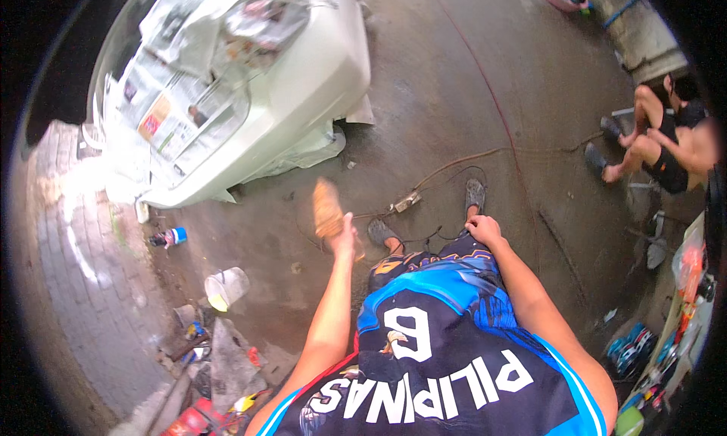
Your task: The person uses a handheld spray gun to apply paint to the front bumper of a car that is masked with newspaper and tape. The person moves around the bumper, spraying different sections while another person sits nearby.
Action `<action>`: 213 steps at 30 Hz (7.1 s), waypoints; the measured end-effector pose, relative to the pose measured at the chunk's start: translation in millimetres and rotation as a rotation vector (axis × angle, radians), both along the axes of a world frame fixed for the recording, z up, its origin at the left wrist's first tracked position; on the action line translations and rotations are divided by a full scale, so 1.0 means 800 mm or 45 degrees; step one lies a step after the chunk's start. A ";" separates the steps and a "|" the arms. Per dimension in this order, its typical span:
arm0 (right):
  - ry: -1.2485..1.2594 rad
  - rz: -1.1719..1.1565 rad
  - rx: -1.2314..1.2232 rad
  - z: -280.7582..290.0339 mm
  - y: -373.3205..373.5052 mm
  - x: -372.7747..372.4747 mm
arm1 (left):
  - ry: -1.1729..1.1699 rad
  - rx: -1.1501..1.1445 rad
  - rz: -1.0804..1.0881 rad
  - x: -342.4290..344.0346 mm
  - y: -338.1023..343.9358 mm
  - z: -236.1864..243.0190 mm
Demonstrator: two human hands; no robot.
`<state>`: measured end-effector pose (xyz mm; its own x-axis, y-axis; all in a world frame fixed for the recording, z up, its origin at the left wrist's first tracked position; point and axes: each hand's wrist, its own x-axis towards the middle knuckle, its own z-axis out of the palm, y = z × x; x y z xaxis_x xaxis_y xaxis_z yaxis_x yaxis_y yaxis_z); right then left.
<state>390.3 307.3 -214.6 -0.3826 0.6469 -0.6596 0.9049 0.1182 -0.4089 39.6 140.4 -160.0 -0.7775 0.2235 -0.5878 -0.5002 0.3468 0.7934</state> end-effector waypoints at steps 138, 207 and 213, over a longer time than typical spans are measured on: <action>-0.057 0.254 -0.422 -0.121 0.510 0.094 | 0.205 -0.512 0.427 0.130 0.800 -0.270; 0.030 0.442 -0.348 -0.116 0.543 0.081 | 0.723 -0.344 -0.010 0.221 0.739 -0.093; -0.047 0.648 -0.308 -0.096 0.558 0.082 | 0.976 0.142 -0.497 0.140 0.845 -0.008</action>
<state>455.6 753.4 -291.1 -0.5810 0.2155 -0.7849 0.7723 0.4503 -0.4480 151.4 816.8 -166.6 -0.8058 0.5823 0.1081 0.3252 0.2824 0.9025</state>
